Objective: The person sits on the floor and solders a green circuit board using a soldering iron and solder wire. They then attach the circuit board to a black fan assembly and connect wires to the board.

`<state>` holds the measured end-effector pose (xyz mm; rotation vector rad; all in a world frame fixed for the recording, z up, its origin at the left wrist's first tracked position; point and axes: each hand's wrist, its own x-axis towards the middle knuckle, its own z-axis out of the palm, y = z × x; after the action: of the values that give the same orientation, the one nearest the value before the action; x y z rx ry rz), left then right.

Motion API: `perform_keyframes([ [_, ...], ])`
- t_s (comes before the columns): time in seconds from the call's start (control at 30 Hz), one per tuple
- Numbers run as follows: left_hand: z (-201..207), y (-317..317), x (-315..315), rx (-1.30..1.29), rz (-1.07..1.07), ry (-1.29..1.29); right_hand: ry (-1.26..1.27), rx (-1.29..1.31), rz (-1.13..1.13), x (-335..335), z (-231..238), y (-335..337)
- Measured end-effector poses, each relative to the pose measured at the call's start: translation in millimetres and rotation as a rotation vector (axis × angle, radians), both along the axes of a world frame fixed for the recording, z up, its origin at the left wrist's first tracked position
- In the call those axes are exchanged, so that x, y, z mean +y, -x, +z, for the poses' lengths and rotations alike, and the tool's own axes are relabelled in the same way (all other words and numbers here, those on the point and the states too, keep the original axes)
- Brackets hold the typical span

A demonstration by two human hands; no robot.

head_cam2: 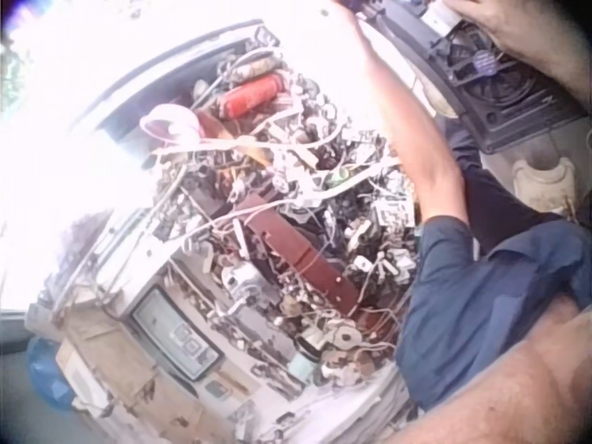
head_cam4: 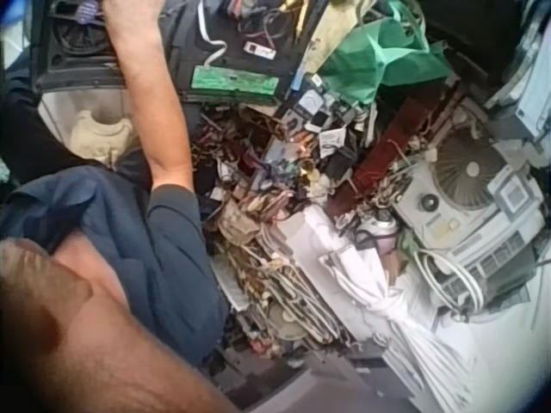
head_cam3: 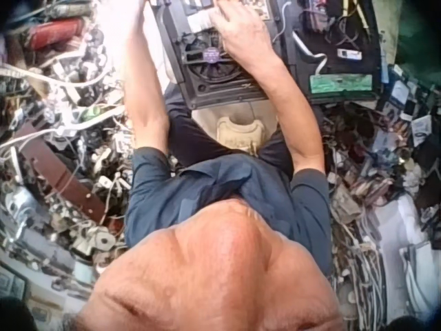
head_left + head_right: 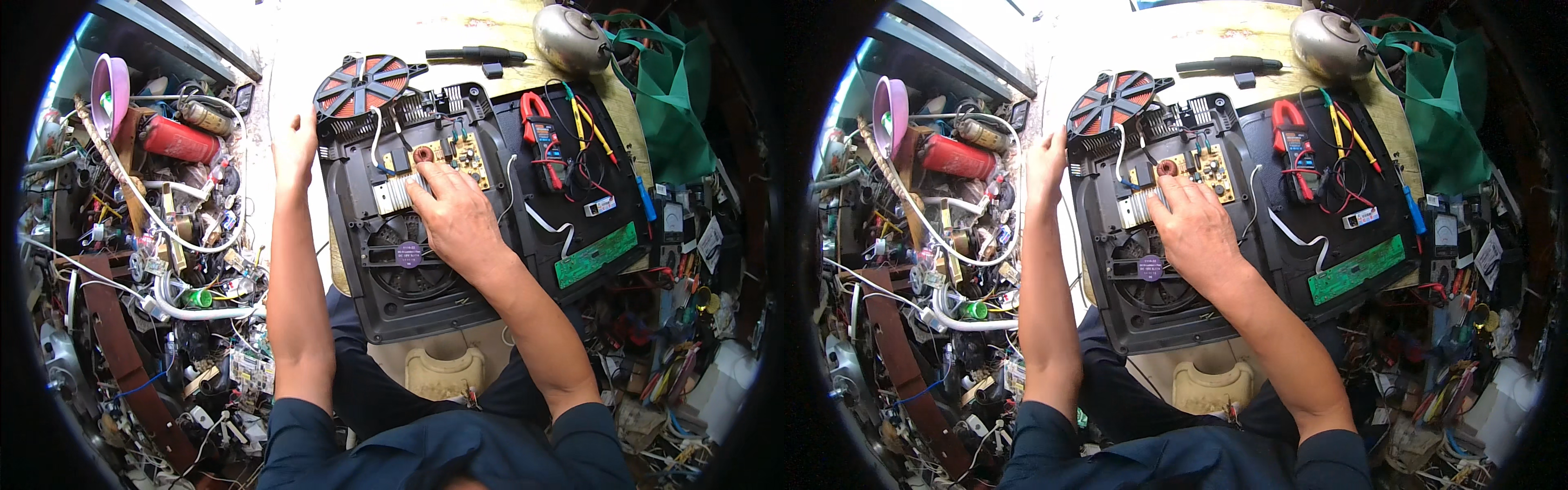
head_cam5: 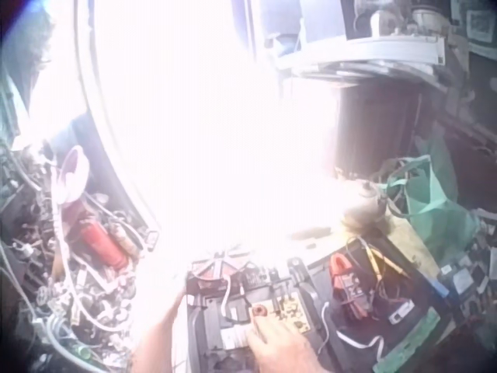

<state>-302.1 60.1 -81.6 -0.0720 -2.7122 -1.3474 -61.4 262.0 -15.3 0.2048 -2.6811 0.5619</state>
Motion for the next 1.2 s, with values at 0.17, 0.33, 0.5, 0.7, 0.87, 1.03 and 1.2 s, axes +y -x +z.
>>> perform_keyframes([
  [0.17, 78, -133, 49, 0.584, -0.314, 0.203, 0.004, -0.026, -0.011, 9, 5, 0],
  [0.33, 69, -184, 66, 0.428, -0.449, 0.213, 0.244, -0.057, 0.098, 25, 8, 7],
  [0.5, 72, -186, 63, 0.383, -0.451, 0.259, 0.4, -0.051, -0.198, 65, 52, 48],
  [0.7, 71, -189, 67, 0.358, -0.459, 0.244, 0.09, -0.516, -0.224, 92, 53, 142],
  [0.87, 72, -186, 66, 0.324, -0.469, 0.247, 0.028, -0.705, -0.192, 90, 44, 175],
  [1.03, 71, -185, 63, 0.315, -0.464, 0.255, 0.068, -0.765, -0.269, 81, 54, 181],
  [1.2, 68, -186, 63, 0.316, -0.466, 0.248, 0.113, -0.659, -0.31, 95, 44, 182],
])
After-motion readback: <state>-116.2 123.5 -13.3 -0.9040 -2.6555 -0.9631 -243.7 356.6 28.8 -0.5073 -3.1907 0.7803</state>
